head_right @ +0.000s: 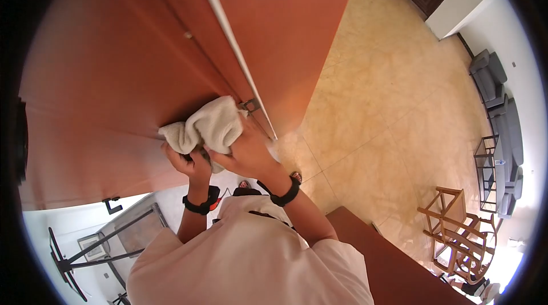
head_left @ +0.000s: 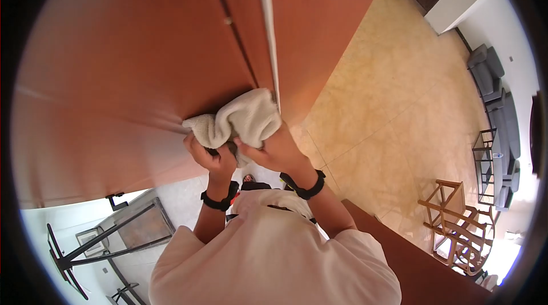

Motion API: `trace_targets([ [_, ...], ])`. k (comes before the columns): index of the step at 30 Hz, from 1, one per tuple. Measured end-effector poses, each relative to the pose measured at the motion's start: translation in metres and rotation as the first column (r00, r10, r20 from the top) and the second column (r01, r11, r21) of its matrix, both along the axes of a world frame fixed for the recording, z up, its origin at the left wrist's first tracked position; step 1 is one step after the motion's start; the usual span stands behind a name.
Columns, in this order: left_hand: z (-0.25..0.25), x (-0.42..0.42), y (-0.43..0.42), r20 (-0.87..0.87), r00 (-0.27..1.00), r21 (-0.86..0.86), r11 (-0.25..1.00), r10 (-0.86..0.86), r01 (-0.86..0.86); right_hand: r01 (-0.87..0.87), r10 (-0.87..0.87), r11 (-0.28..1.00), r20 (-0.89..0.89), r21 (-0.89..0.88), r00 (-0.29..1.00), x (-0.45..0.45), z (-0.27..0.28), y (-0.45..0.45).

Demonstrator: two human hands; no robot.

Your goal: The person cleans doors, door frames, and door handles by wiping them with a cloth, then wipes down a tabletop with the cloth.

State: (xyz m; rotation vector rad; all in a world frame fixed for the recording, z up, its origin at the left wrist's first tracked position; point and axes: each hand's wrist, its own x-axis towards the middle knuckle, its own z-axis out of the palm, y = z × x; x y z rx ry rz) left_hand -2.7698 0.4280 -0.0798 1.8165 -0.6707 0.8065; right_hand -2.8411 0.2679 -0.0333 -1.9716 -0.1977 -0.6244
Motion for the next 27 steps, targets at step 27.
trace_targets([
  [27, -0.125, 0.02, -0.195, -0.358, 0.829, -0.156, 0.903, -0.429, 0.4, 0.134, -0.146, 0.968, -0.043, -0.212, 0.988, 0.032, -0.026, -0.159],
])
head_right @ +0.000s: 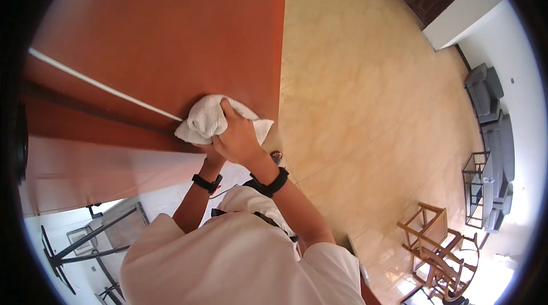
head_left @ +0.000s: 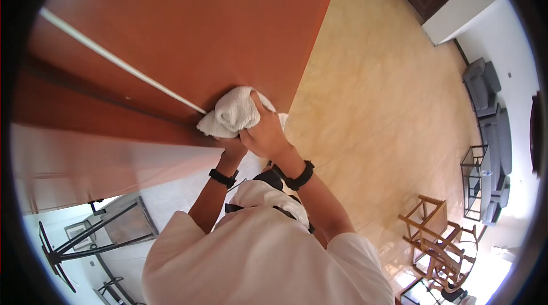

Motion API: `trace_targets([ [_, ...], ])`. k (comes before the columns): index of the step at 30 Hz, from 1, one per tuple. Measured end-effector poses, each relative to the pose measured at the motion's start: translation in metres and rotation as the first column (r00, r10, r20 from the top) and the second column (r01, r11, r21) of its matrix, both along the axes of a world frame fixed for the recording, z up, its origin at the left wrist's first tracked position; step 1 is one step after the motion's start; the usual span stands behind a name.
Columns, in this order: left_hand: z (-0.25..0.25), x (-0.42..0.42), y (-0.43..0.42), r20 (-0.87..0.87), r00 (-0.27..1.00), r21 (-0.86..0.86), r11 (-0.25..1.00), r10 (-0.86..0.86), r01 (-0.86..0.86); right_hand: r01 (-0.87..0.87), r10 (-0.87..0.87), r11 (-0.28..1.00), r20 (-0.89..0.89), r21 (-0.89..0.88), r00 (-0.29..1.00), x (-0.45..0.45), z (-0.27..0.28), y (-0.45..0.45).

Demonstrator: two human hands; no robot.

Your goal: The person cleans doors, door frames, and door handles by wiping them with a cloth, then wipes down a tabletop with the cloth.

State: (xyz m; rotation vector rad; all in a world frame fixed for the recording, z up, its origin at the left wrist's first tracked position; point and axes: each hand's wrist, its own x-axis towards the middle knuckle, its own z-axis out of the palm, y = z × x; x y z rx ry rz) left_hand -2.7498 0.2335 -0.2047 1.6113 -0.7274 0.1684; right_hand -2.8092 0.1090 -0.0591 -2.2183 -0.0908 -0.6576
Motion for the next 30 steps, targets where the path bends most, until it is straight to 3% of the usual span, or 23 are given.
trace_targets([
  [2, -0.015, -0.012, -0.01, -0.348, 0.918, -0.306, 0.949, -0.188, 0.079, -0.027, 0.027, 0.999, -0.018, 0.024, 0.999, -0.003, -0.006, -0.01],
  [3, -0.004, -0.02, -0.019, -0.395, 0.889, -0.357, 0.93, -0.233, 0.085, -0.043, 0.044, 0.999, -0.023, 0.031, 0.999, -0.004, -0.011, -0.017],
  [5, 0.02, -0.032, -0.027, -0.018, 1.0, -0.018, 1.0, 0.015, -0.016, -0.072, 0.072, 0.997, -0.091, -0.004, 0.993, -0.005, -0.023, -0.031],
  [8, -0.044, -0.031, -0.026, 0.122, 0.992, 0.331, 0.943, -0.02, -0.022, -0.101, 0.093, 0.995, -0.206, -0.028, 0.974, -0.007, -0.049, -0.05],
  [11, -0.045, -0.045, -0.06, 0.028, 0.999, 0.289, 0.957, -0.021, 0.012, -0.225, 0.195, 0.963, -0.194, -0.146, 0.961, -0.007, -0.042, -0.09],
  [14, 0.012, -0.048, -0.1, -0.001, 1.0, 0.186, 0.983, 0.001, -0.001, -0.311, 0.279, 0.928, -0.17, -0.206, 0.945, -0.009, -0.009, -0.136],
  [16, 0.037, -0.036, -0.115, 0.035, 0.996, 0.079, 0.994, -0.081, 0.078, -0.328, 0.303, 0.913, -0.137, -0.241, 0.943, -0.01, 0.025, -0.156],
  [18, 0.048, -0.028, -0.133, 0.051, 0.988, 0.096, 0.985, -0.149, 0.143, -0.285, 0.283, 0.927, -0.046, -0.245, 0.958, -0.012, 0.073, -0.171],
  [21, 0.069, -0.025, -0.142, 0.038, 0.975, 0.188, 0.96, -0.219, 0.208, -0.263, 0.298, 0.938, 0.135, -0.228, 0.945, -0.004, 0.102, -0.183],
  [24, 0.087, -0.025, -0.148, 0.023, 0.97, 0.271, 0.935, -0.243, 0.228, -0.377, 0.37, 0.926, 0.251, -0.025, 0.894, 0.018, 0.094, -0.197],
  [28, 0.098, -0.031, -0.163, 0.001, 0.973, 0.353, 0.911, -0.23, 0.215, -0.617, 0.526, 0.735, 0.34, 0.281, 0.78, 0.044, 0.06, -0.223],
  [30, 0.101, -0.037, -0.173, -0.008, 0.983, 0.377, 0.91, -0.183, 0.172, -0.656, 0.578, 0.67, 0.311, 0.348, 0.755, 0.054, 0.053, -0.233],
])
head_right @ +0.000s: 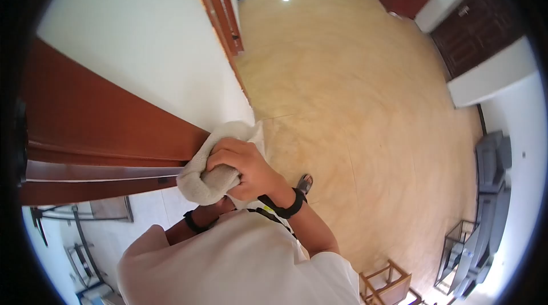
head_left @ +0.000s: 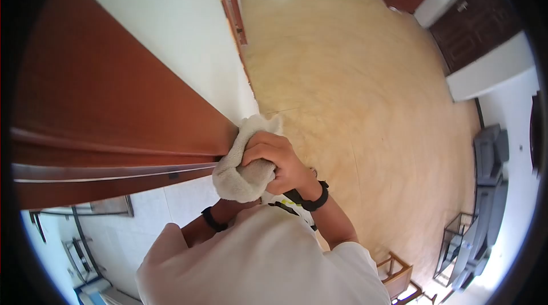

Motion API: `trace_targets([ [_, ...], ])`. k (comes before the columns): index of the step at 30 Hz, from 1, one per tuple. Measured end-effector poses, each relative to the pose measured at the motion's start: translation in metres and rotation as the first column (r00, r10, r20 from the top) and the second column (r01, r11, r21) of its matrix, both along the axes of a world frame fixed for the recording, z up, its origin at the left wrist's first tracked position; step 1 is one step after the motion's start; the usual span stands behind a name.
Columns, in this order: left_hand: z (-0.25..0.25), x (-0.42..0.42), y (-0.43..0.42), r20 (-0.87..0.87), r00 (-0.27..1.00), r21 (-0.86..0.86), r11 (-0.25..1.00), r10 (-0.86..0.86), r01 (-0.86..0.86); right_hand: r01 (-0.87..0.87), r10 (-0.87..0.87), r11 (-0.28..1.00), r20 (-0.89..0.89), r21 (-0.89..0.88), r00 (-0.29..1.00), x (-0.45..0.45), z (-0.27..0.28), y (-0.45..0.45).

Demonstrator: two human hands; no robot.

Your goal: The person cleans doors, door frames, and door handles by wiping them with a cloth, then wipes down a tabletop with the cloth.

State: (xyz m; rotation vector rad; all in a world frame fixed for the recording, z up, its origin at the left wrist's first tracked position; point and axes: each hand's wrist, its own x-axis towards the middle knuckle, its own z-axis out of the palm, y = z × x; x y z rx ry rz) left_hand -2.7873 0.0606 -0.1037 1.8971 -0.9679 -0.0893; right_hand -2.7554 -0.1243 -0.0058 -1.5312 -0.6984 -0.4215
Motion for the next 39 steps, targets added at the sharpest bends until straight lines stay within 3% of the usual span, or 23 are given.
trace_targets([
  [2, 0.001, -0.004, -0.013, 0.01, 0.998, 0.017, 0.998, 0.058, -0.058, -0.049, 0.051, 0.998, -0.053, 0.035, 0.997, 0.013, -0.016, -0.013],
  [5, -0.001, -0.005, -0.029, -0.002, 0.983, 0.03, 0.982, 0.185, -0.185, 0.072, -0.004, 0.928, 0.183, -0.365, 0.983, 0.005, 0.035, -0.039],
  [8, -0.006, -0.006, -0.043, 0.002, 0.93, 0.031, 0.929, 0.369, -0.368, 0.205, -0.002, 0.903, 0.474, -0.377, 0.881, 0.007, 0.055, -0.059],
  [11, -0.021, -0.012, -0.062, 0.014, 0.821, 0.008, 0.821, 0.571, -0.571, 0.076, 0.145, 0.873, 0.404, -0.482, 0.903, 0.034, 0.058, -0.073],
  [14, -0.03, -0.009, -0.087, 0.015, 0.686, -0.044, 0.685, 0.728, -0.727, -0.171, 0.298, 0.892, 0.259, -0.419, 0.919, 0.065, 0.029, -0.07],
  [18, -0.037, 0.004, -0.124, -0.018, 0.524, -0.1, 0.52, 0.852, -0.848, -0.326, 0.424, 0.834, 0.139, -0.444, 0.895, 0.08, -0.009, -0.081],
  [22, -0.043, 0.038, -0.158, -0.056, 0.446, -0.122, 0.437, 0.893, -0.891, -0.422, 0.474, 0.755, -0.028, -0.503, 0.88, 0.113, -0.052, -0.095],
  [24, -0.061, 0.064, -0.164, 0.029, 0.467, -0.022, 0.468, 0.884, -0.883, -0.405, 0.441, 0.754, -0.057, -0.517, 0.896, 0.141, -0.066, -0.101],
  [25, -0.073, 0.085, -0.164, -0.023, 0.5, 0.034, 0.5, 0.866, -0.865, -0.369, 0.402, 0.766, -0.055, -0.527, 0.914, 0.157, -0.069, -0.103],
  [27, -0.053, 0.112, -0.181, -0.431, 0.601, -0.253, 0.549, 0.673, -0.797, -0.324, 0.331, 0.763, -0.093, -0.559, 0.939, 0.165, -0.059, -0.122],
  [29, -0.046, 0.16, -0.191, -0.53, 0.69, -0.344, 0.619, 0.493, -0.706, -0.2, 0.178, 0.786, -0.095, -0.585, 0.979, 0.195, -0.089, -0.134],
  [31, -0.028, 0.217, -0.189, -0.324, 0.77, -0.161, 0.769, 0.55, -0.618, -0.132, 0.052, 0.802, -0.152, -0.582, 0.987, 0.233, -0.107, -0.138],
  [34, -0.006, 0.264, -0.2, -0.434, 0.653, -0.066, 0.701, 0.62, -0.71, -0.173, 0.089, 0.842, -0.185, -0.51, 0.979, 0.289, -0.079, -0.149],
  [35, -0.001, 0.27, -0.212, -0.351, 0.664, -0.215, 0.634, 0.66, -0.743, -0.15, 0.112, 0.876, -0.11, -0.458, 0.988, 0.297, -0.062, -0.152],
  [37, 0.03, 0.304, -0.216, -0.369, 0.648, -0.216, 0.616, 0.667, -0.757, -0.074, 0.082, 0.893, -0.001, -0.444, 0.997, 0.339, -0.035, -0.145],
  [39, 0.031, 0.348, -0.207, -0.411, 0.633, -0.27, 0.575, 0.657, -0.772, -0.029, 0.077, 0.902, 0.095, -0.431, 0.992, 0.388, -0.026, -0.127],
])
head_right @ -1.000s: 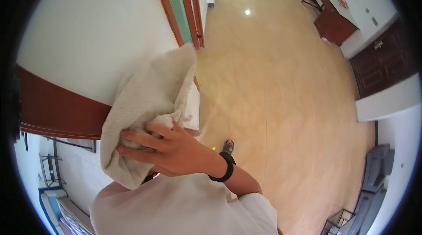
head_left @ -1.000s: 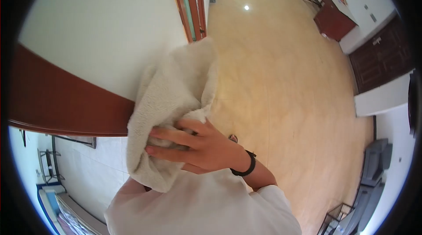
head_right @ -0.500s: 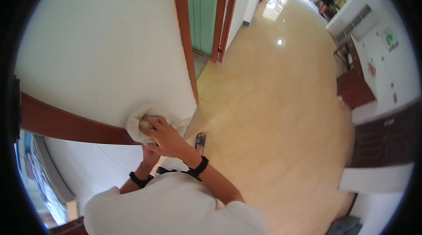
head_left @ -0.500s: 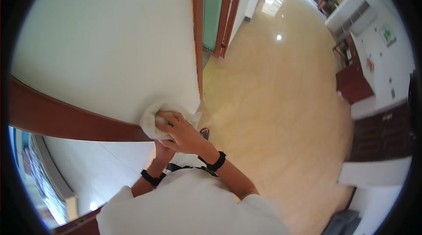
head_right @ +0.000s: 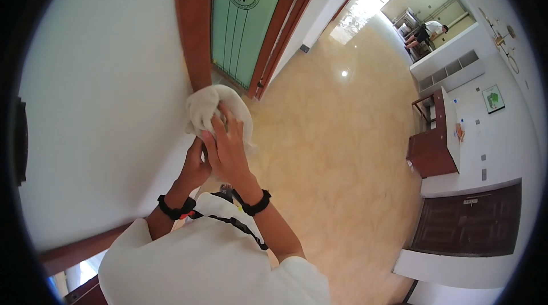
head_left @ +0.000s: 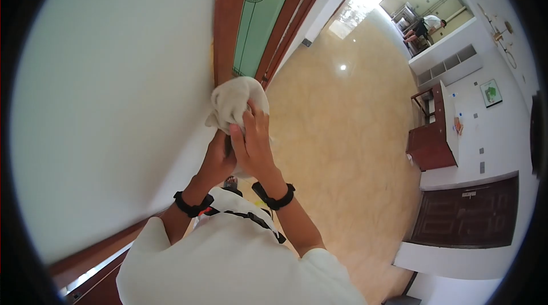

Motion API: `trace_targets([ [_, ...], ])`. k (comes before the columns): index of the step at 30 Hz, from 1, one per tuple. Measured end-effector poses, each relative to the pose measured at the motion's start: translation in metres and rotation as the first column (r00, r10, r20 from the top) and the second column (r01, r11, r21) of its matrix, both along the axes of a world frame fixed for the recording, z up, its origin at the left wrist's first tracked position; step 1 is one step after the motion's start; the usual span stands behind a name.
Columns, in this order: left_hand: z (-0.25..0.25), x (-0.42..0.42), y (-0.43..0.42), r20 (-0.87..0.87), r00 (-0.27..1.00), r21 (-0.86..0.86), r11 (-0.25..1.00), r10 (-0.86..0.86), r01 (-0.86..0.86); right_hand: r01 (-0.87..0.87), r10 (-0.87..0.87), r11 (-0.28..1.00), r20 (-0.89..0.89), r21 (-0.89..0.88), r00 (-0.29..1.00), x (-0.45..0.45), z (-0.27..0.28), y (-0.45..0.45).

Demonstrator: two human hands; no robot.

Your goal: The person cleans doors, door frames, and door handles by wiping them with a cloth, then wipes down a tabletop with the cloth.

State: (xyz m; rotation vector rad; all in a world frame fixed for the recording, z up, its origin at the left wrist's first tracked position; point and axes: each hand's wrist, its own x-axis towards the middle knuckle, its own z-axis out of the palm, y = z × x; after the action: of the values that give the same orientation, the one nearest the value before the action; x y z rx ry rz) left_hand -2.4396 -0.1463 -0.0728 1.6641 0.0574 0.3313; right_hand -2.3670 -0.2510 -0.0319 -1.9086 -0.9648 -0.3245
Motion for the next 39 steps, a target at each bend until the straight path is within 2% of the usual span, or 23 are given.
trace_targets([
  [3, -0.025, 0.029, 0.022, -0.202, 0.978, 0.122, 0.992, 0.054, -0.029, -0.137, 0.13, 0.987, -0.081, -0.085, 0.988, 0.035, -0.013, 0.02],
  [6, -0.054, 0.047, 0.029, -0.031, 0.996, 0.32, 0.945, 0.087, -0.072, -0.246, 0.242, 0.965, -0.054, -0.087, 0.969, 0.069, -0.072, 0.032],
  [9, -0.075, 0.05, 0.014, -0.181, 0.98, 0.149, 0.987, 0.088, -0.061, -0.381, 0.363, 0.923, -0.206, -0.056, 0.909, 0.083, -0.1, 0.024],
  [10, -0.086, 0.049, 0.011, -0.212, 0.973, 0.211, 0.976, 0.093, -0.047, -0.39, 0.358, 0.917, -0.272, -0.076, 0.893, 0.088, -0.106, 0.021],
  [12, -0.112, 0.053, 0.011, -0.259, 0.961, 0.336, 0.942, 0.102, -0.009, -0.461, 0.41, 0.861, -0.243, -0.214, 0.879, 0.102, -0.085, 0.017],
  [13, -0.125, 0.055, 0.009, -0.256, 0.955, 0.356, 0.933, 0.152, -0.053, -0.49, 0.439, 0.824, -0.227, -0.284, 0.869, 0.112, -0.068, 0.016],
  [15, -0.143, 0.056, 0.004, -0.257, 0.935, 0.395, 0.909, 0.244, -0.129, -0.562, 0.553, 0.782, -0.115, -0.27, 0.825, 0.126, -0.029, 0.02],
  [16, -0.14, 0.062, 0.006, -0.264, 0.922, 0.499, 0.858, 0.283, -0.12, -0.594, 0.604, 0.758, -0.055, -0.269, 0.795, 0.135, -0.019, 0.021],
  [20, -0.132, 0.113, 0.008, -0.292, 0.867, 0.597, 0.785, 0.404, -0.164, -0.632, 0.658, 0.751, 0.145, -0.188, 0.739, 0.174, -0.03, 0.028],
  [21, -0.134, 0.128, 0.007, -0.304, 0.851, 0.601, 0.779, 0.428, -0.178, -0.655, 0.681, 0.729, 0.104, -0.199, 0.725, 0.189, -0.041, 0.027],
  [23, -0.137, 0.16, 0.001, -0.306, 0.828, 0.582, 0.78, 0.47, -0.228, -0.697, 0.72, 0.682, 0.036, -0.221, 0.693, 0.22, -0.062, 0.029],
  [24, -0.139, 0.175, -0.004, -0.27, 0.831, 0.542, 0.79, 0.486, -0.286, -0.695, 0.711, 0.662, -0.059, -0.281, 0.701, 0.235, -0.072, 0.031],
  [25, -0.14, 0.189, -0.01, -0.23, 0.836, 0.493, 0.801, 0.498, -0.341, -0.701, 0.7, 0.661, -0.117, -0.269, 0.705, 0.251, -0.08, 0.031],
  [26, -0.14, 0.203, -0.019, -0.113, 0.856, 0.368, 0.821, 0.505, -0.436, -0.709, 0.687, 0.657, -0.183, -0.256, 0.703, 0.267, -0.087, 0.029],
  [27, -0.136, 0.215, -0.024, -0.145, 0.856, 0.374, 0.828, 0.496, -0.417, -0.717, 0.673, 0.652, -0.25, -0.245, 0.697, 0.284, -0.09, 0.025],
  [30, -0.11, 0.262, -0.028, -0.283, 0.851, 0.393, 0.863, 0.442, -0.318, -0.64, 0.579, 0.761, -0.335, -0.106, 0.743, 0.332, -0.08, 0.004],
  [33, -0.113, 0.314, -0.016, -0.205, 0.875, 0.347, 0.869, 0.438, -0.353, -0.45, 0.403, 0.888, -0.319, -0.089, 0.858, 0.383, -0.093, -0.012],
  [34, -0.11, 0.332, -0.014, -0.234, 0.84, 0.305, 0.857, 0.49, -0.415, -0.368, 0.326, 0.925, -0.298, -0.094, 0.897, 0.399, -0.104, -0.017],
  [36, -0.085, 0.376, -0.012, -0.294, 0.764, 0.224, 0.819, 0.574, -0.529, -0.356, 0.273, 0.928, -0.446, -0.11, 0.852, 0.434, -0.122, -0.032],
  [37, -0.082, 0.396, -0.004, -0.221, 0.821, 0.084, 0.849, 0.526, -0.521, -0.345, 0.239, 0.931, -0.514, -0.12, 0.824, 0.453, -0.13, -0.038],
  [39, -0.08, 0.439, 0.01, -0.046, 0.901, -0.196, 0.881, 0.431, -0.432, -0.356, 0.136, 0.897, -0.603, -0.262, 0.786, 0.486, -0.102, -0.055],
])
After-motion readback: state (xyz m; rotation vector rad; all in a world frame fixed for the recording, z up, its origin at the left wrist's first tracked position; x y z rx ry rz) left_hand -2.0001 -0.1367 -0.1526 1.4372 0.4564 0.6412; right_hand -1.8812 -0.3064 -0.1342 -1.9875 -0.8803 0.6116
